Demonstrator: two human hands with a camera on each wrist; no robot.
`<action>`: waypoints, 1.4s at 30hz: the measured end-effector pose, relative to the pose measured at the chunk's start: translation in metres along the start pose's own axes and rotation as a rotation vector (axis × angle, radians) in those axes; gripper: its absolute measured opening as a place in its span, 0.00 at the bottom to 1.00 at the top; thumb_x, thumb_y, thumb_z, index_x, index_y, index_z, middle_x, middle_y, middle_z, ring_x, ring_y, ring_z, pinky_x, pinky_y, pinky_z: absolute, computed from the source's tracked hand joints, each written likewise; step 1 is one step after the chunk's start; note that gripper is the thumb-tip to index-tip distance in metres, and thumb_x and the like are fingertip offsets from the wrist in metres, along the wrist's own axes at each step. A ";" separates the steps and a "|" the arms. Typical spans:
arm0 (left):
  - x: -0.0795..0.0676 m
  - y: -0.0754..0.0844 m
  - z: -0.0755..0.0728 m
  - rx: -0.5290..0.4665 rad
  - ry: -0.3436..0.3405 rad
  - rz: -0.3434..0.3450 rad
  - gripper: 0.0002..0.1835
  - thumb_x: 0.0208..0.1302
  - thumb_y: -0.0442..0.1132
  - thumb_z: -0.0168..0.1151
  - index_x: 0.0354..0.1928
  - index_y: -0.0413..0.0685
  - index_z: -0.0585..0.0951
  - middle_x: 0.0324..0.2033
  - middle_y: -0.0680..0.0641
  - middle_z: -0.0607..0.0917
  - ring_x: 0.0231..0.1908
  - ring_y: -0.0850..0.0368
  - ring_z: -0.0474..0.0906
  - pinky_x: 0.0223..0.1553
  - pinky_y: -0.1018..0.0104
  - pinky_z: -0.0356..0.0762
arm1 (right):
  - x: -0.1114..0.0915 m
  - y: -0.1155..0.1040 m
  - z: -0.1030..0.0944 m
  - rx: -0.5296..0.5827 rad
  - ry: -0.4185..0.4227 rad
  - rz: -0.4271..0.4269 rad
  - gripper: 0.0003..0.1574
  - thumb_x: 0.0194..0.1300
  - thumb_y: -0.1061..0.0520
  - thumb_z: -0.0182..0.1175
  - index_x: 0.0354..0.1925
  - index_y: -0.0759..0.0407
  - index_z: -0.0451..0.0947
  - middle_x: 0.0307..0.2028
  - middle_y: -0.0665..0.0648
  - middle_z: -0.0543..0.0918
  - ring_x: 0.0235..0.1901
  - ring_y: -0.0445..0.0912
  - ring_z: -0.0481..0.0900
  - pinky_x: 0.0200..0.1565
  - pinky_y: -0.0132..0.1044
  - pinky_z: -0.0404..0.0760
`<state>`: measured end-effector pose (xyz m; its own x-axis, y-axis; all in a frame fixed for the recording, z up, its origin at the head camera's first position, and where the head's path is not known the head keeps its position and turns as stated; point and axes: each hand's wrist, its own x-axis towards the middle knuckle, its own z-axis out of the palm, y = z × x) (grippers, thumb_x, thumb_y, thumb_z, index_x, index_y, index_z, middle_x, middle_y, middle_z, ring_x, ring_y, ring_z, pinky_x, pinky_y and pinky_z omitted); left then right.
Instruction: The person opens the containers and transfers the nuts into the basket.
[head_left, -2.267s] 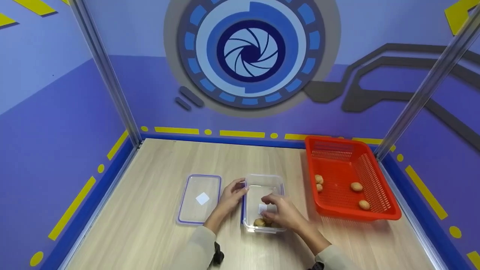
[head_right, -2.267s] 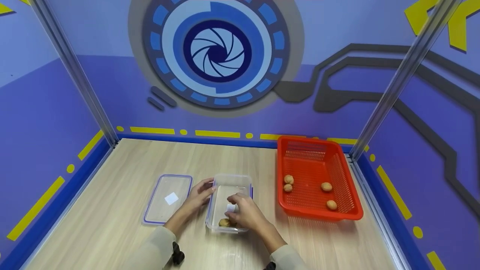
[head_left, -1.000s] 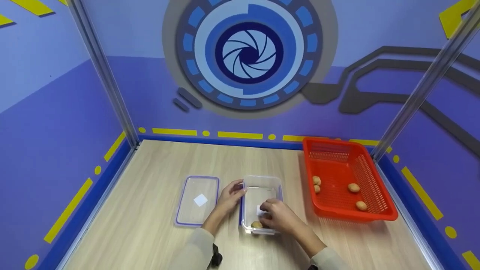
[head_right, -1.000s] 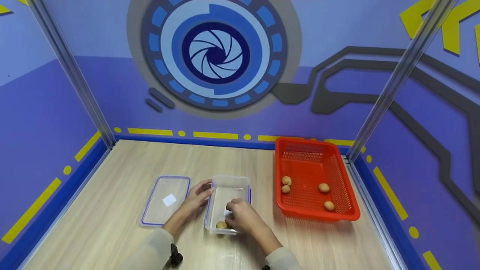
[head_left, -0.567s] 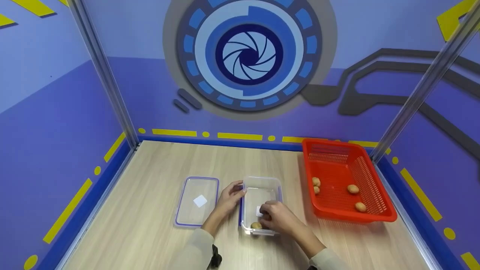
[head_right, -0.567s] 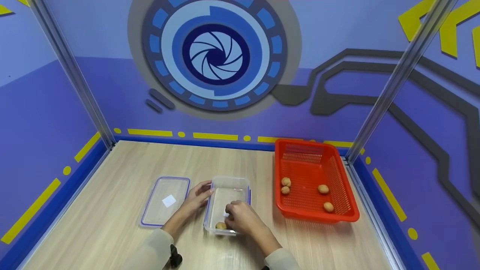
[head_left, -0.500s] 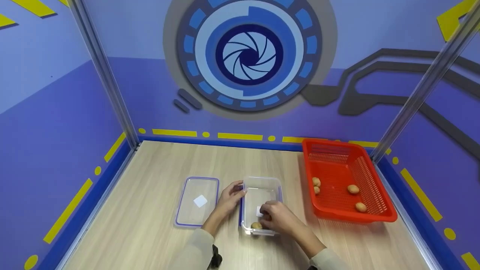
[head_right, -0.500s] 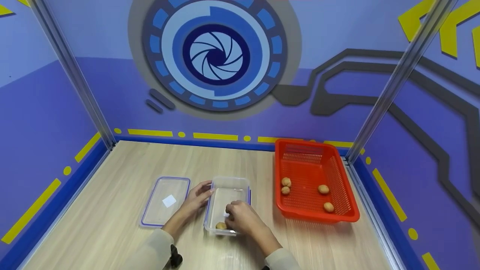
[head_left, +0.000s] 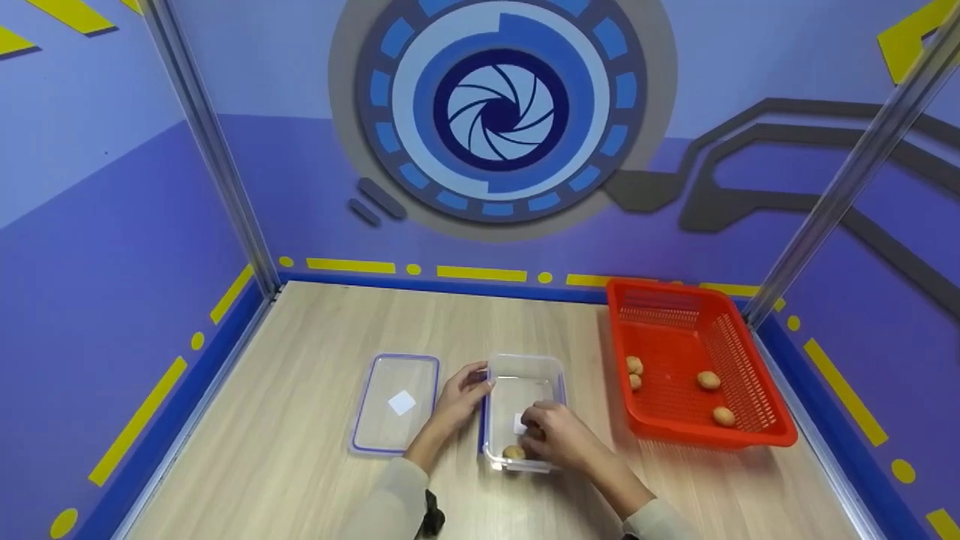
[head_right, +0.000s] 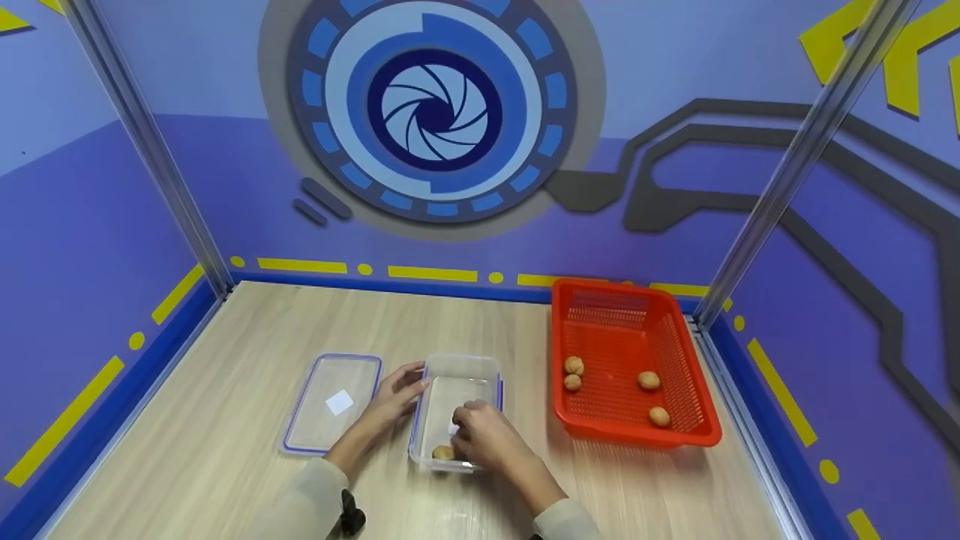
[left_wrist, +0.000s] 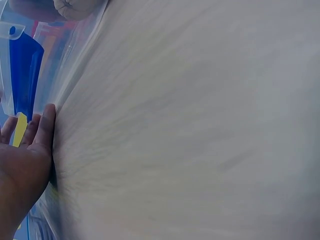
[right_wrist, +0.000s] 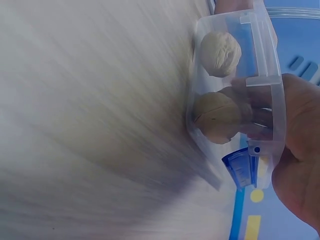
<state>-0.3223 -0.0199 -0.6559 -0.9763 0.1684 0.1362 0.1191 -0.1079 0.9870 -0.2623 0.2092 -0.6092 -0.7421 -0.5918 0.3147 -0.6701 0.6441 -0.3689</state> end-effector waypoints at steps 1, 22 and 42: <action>0.000 0.001 0.000 0.001 -0.003 -0.001 0.27 0.75 0.31 0.63 0.70 0.26 0.71 0.62 0.25 0.78 0.59 0.42 0.80 0.56 0.69 0.78 | -0.001 0.000 0.000 0.003 0.008 0.002 0.11 0.58 0.62 0.77 0.39 0.63 0.86 0.30 0.53 0.82 0.30 0.39 0.75 0.33 0.35 0.82; -0.001 -0.001 -0.002 0.007 -0.008 -0.007 0.27 0.75 0.33 0.64 0.70 0.28 0.72 0.61 0.27 0.80 0.54 0.52 0.83 0.51 0.71 0.79 | 0.009 0.000 -0.033 0.095 0.084 0.069 0.09 0.64 0.63 0.75 0.42 0.59 0.85 0.35 0.53 0.87 0.34 0.44 0.84 0.40 0.44 0.89; -0.001 -0.002 0.000 -0.002 -0.010 -0.019 0.28 0.75 0.33 0.64 0.70 0.27 0.70 0.62 0.25 0.78 0.53 0.53 0.82 0.51 0.70 0.79 | -0.002 0.045 -0.103 0.108 0.386 0.088 0.14 0.59 0.67 0.79 0.42 0.61 0.85 0.35 0.53 0.86 0.34 0.45 0.85 0.41 0.43 0.90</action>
<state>-0.3219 -0.0202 -0.6582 -0.9765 0.1802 0.1179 0.0998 -0.1067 0.9893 -0.2922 0.2894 -0.5367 -0.7617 -0.2976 0.5755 -0.6134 0.6174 -0.4926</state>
